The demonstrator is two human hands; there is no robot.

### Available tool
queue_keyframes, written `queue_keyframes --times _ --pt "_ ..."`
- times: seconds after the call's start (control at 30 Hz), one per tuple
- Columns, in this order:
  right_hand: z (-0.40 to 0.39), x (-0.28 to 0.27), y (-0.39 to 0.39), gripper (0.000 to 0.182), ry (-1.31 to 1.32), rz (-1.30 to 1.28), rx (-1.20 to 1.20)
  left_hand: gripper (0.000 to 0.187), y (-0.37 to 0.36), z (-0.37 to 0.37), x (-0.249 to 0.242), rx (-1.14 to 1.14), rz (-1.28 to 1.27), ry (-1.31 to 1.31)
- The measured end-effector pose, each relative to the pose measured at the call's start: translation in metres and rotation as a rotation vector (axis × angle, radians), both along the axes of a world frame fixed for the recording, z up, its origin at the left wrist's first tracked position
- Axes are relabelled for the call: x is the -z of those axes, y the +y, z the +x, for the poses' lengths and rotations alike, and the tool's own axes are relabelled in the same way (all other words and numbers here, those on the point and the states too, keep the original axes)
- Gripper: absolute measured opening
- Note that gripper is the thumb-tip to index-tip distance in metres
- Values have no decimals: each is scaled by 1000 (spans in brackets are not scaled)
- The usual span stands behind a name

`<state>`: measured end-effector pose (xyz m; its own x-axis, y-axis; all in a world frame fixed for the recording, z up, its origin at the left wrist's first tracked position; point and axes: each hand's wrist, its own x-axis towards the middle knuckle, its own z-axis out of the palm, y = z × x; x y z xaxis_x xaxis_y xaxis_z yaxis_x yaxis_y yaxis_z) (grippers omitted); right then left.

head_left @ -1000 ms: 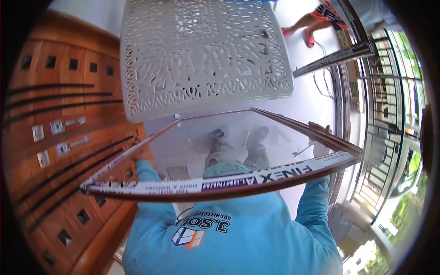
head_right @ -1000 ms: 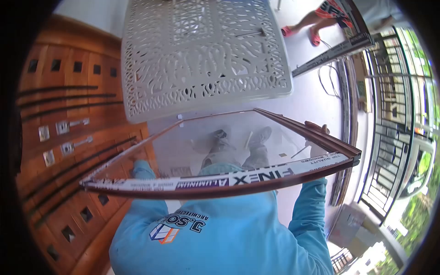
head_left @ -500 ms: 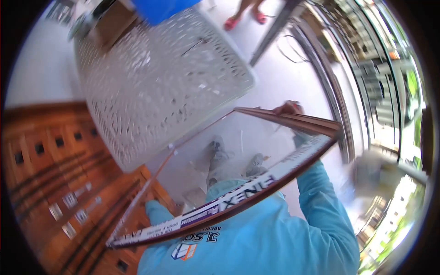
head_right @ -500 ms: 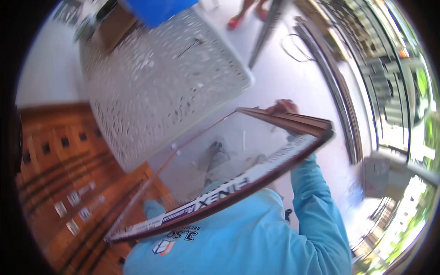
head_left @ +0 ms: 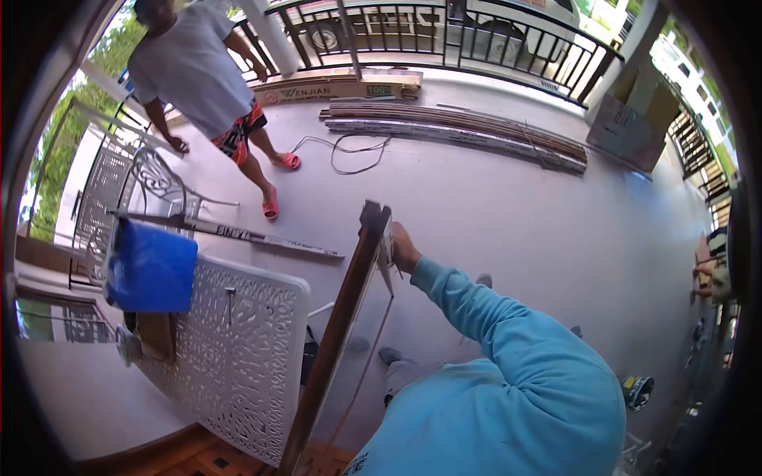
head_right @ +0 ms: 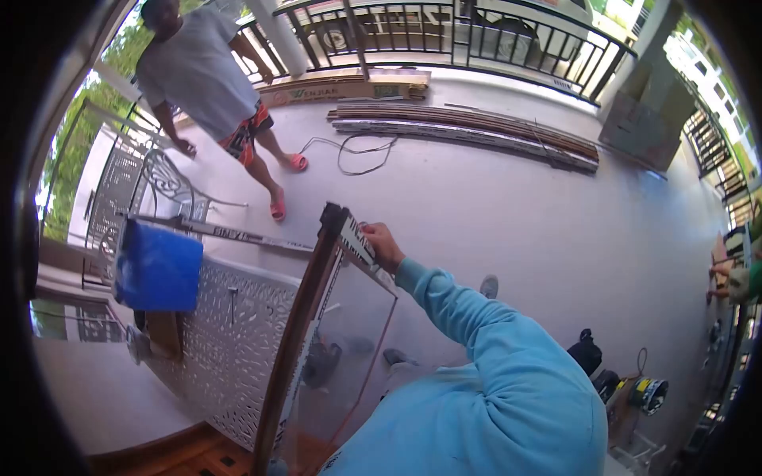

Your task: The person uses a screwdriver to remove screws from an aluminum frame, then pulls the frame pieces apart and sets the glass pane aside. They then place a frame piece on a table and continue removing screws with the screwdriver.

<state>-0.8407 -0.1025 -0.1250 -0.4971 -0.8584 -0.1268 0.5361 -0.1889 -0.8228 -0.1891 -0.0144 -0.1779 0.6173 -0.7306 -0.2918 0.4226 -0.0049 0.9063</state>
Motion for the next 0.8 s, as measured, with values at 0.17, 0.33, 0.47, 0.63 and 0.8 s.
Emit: queue_keyframes --times 0.17,0.33,0.47,0.63,0.8 --pt "-142 -44 86 22 -57 77 104 40 7 -89 -49 76 -45 -94" --pt "-290 -81 160 26 13 63 351 36 -24 -201 -84 249 -118 -125" --pt "-413 -120 206 25 110 68 497 33 -79 -338 -105 719 -230 156" --pt "-573 -149 263 26 499 261 708 29 -144 -535 -99 494 -96 130" --pt "-681 -199 315 37 436 87 776 11 -213 -726 -79 630 -134 141"
